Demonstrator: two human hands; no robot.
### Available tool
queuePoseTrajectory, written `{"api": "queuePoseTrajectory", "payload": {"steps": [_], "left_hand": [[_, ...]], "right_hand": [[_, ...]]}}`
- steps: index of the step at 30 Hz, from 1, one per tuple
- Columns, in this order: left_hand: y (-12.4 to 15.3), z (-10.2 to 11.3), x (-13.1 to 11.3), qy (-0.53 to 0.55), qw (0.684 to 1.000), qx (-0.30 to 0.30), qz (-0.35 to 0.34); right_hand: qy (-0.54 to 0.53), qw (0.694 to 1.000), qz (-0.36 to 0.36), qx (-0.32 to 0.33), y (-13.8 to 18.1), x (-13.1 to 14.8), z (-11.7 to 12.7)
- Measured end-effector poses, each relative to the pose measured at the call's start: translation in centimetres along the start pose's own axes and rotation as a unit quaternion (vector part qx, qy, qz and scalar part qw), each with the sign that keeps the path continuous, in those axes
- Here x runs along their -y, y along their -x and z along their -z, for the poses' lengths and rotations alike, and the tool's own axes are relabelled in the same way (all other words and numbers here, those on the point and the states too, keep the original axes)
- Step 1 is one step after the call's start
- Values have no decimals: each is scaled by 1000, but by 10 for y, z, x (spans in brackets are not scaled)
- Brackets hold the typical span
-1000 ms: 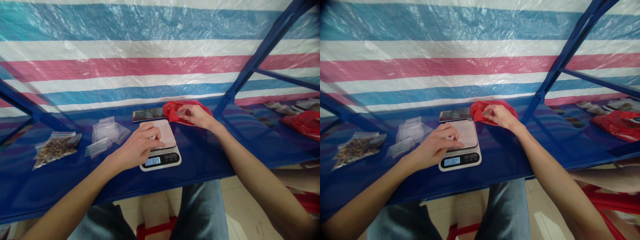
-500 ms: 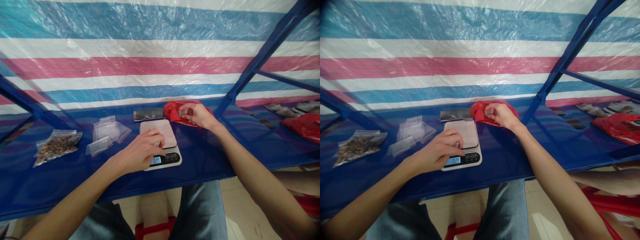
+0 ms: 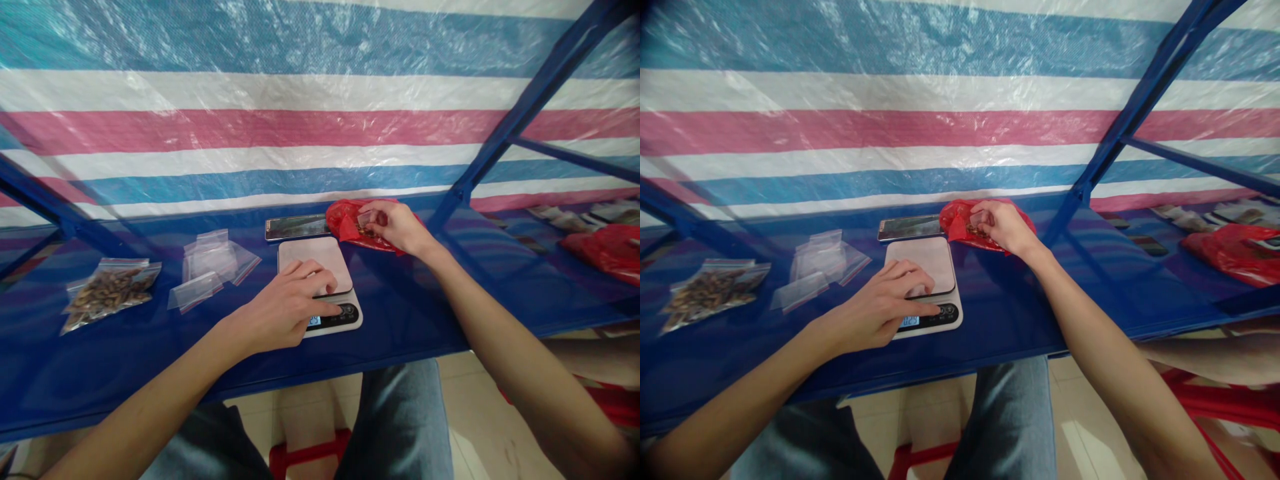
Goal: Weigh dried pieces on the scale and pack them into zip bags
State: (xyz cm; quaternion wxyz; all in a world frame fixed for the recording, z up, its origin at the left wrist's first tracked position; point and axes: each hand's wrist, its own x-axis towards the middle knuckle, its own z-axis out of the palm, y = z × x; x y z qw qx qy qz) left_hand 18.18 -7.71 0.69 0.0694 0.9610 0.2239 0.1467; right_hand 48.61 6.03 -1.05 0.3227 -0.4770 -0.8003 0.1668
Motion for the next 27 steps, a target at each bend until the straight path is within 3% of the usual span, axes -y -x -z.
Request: {"api": "queuePoseTrajectory", "payload": {"steps": [13, 19, 27], "left_hand": [[-6, 4, -6, -39, 998, 57, 6], [-6, 4, -5, -18, 999, 34, 3], [5, 3, 3, 36, 999, -4, -6]], "right_hand": [[-26, 999, 10, 21, 2, -3, -2], [-36, 999, -4, 19, 1, -5, -3], [-30, 999, 29, 25, 1, -11, -7]]}}
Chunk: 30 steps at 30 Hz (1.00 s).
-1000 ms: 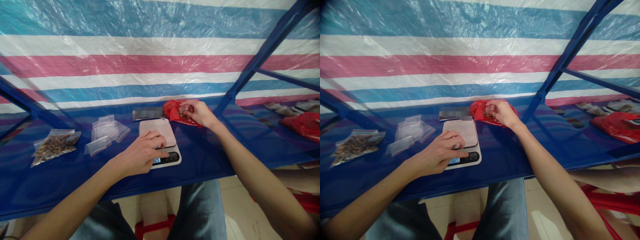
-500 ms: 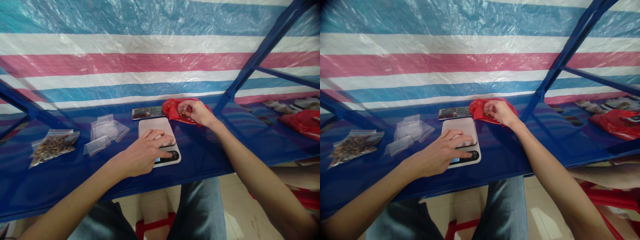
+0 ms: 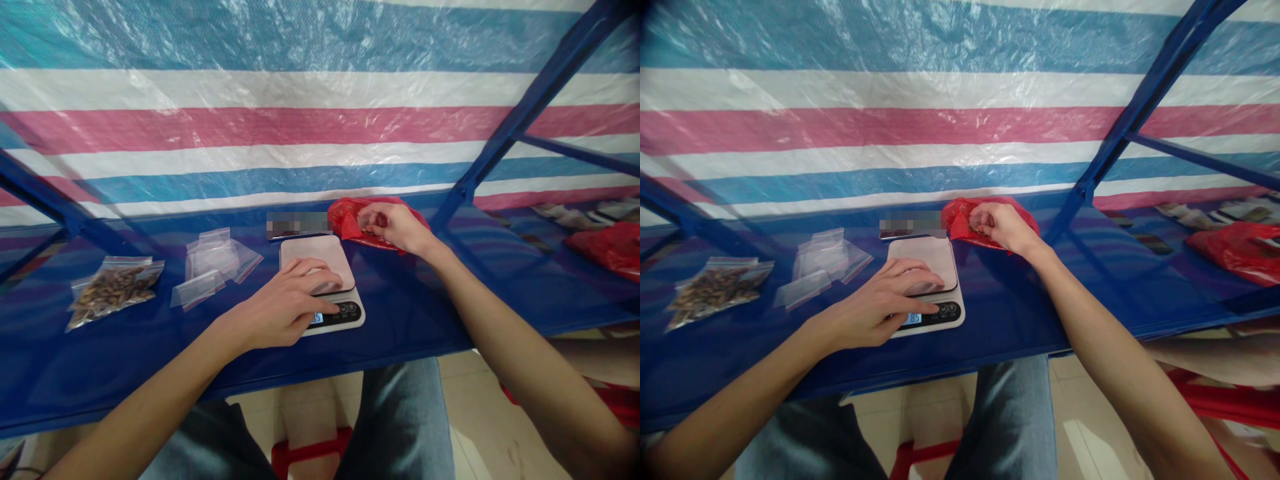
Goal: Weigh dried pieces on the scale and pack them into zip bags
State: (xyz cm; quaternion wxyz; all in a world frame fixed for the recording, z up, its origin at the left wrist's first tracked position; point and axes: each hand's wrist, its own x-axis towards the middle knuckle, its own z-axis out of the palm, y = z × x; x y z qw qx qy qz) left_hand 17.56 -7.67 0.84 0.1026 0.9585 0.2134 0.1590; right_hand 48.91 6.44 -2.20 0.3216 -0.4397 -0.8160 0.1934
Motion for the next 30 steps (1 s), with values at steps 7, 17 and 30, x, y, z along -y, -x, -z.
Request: {"api": "queuePoseTrajectory", "payload": {"steps": [7, 17, 30], "left_hand": [[3, 3, 4, 48, 992, -117, 3], [-51, 5, 36, 52, 972, -208, 96], [-154, 0, 46, -137, 963, -144, 181]], "right_hand": [[15, 1000, 13, 5, 0, 3, 2], [10, 991, 127, -45, 0, 28, 1], [-274, 950, 58, -140, 0, 34, 2]]}}
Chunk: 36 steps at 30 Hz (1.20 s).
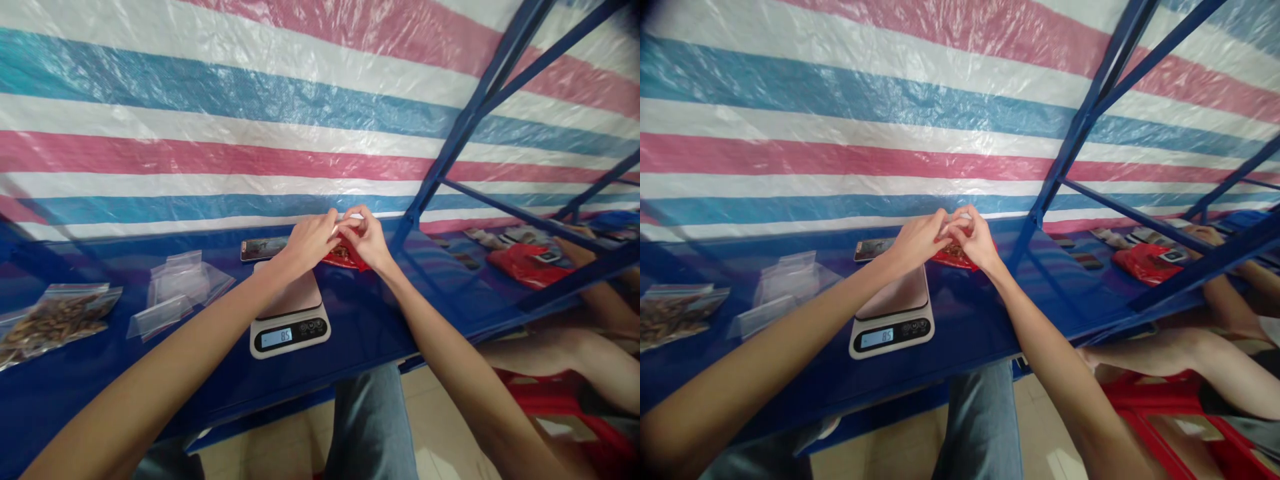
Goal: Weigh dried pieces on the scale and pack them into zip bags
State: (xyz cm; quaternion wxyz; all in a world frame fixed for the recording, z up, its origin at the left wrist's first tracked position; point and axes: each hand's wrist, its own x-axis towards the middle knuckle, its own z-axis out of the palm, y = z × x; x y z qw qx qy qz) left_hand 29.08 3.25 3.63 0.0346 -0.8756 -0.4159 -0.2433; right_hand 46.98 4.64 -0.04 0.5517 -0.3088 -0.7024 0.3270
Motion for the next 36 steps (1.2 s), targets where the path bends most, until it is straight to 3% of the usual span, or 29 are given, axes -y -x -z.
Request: {"api": "queuePoseTrajectory", "payload": {"steps": [3, 6, 9, 11, 18, 24, 29, 36], "left_hand": [[-5, -6, 3, 18, 999, -6, 28], [-1, -4, 14, 38, 998, -19, 51], [15, 7, 27, 58, 996, -31, 62], [33, 16, 35, 82, 994, -42, 53], [98, 44, 61, 212, 976, -50, 13], [124, 49, 59, 229, 971, -57, -28], [128, 45, 59, 159, 981, -60, -92], [128, 45, 68, 78, 991, -55, -91]], "right_hand": [[-25, 999, 3, -32, -4, 2, 2], [94, 994, 13, -57, -5, 3, 9], [279, 959, -28, 46, -4, 2, 18], [348, 931, -42, 99, -2, 1, 23], [479, 861, -69, 158, 3, -15, 25], [526, 829, -62, 179, 5, -26, 19], [523, 828, -42, 199, 6, -25, 15], [463, 854, -12, 239, 3, -25, 13]]}}
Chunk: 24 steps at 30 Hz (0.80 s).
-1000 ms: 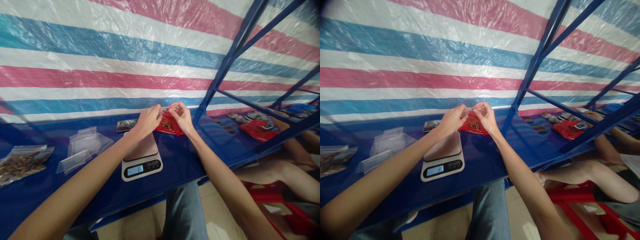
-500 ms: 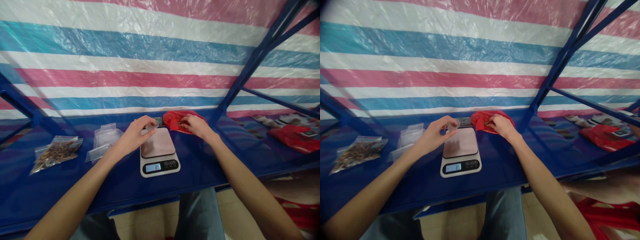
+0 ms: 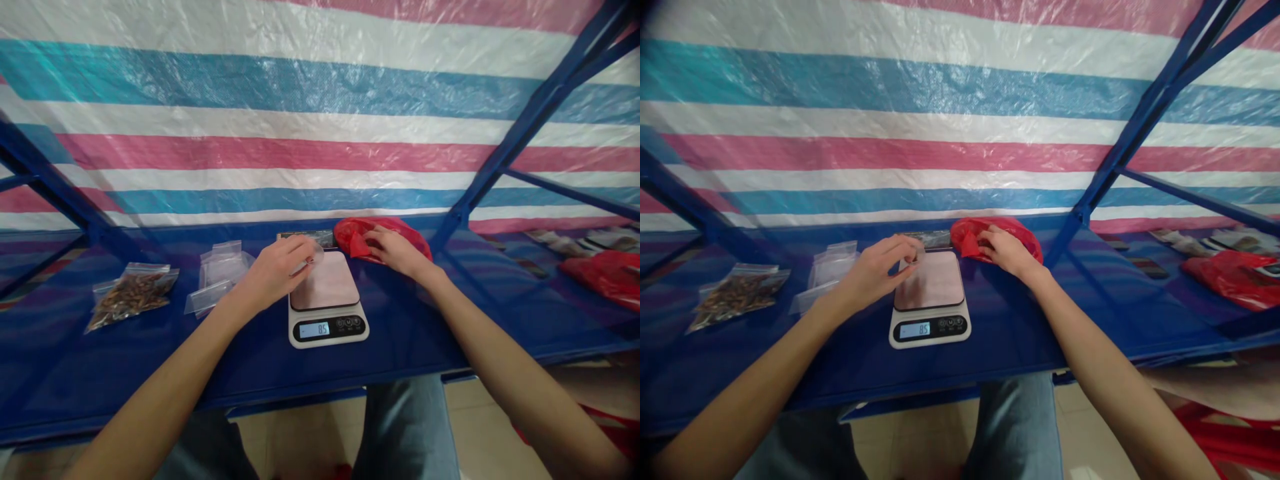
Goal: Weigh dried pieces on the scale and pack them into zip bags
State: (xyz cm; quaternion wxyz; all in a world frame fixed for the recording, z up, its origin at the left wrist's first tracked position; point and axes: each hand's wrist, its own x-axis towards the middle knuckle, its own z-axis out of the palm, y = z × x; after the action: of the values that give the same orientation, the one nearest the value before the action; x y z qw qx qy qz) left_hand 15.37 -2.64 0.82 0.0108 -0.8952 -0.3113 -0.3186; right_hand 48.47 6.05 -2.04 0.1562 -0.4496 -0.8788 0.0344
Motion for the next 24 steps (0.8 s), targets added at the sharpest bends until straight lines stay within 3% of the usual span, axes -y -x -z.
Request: {"api": "queuePoseTrajectory", "payload": {"steps": [12, 18, 24], "left_hand": [[1, 3, -3, 44, 998, 29, 17], [0, 7, -3, 18, 999, 35, 15], [-2, 13, -6, -14, 996, 84, 17]], "right_hand": [[-65, 997, 8, -49, -1, -9, -8], [-67, 997, 20, -34, -3, 1, -6], [-60, 997, 43, -23, -6, 11, -7]]}}
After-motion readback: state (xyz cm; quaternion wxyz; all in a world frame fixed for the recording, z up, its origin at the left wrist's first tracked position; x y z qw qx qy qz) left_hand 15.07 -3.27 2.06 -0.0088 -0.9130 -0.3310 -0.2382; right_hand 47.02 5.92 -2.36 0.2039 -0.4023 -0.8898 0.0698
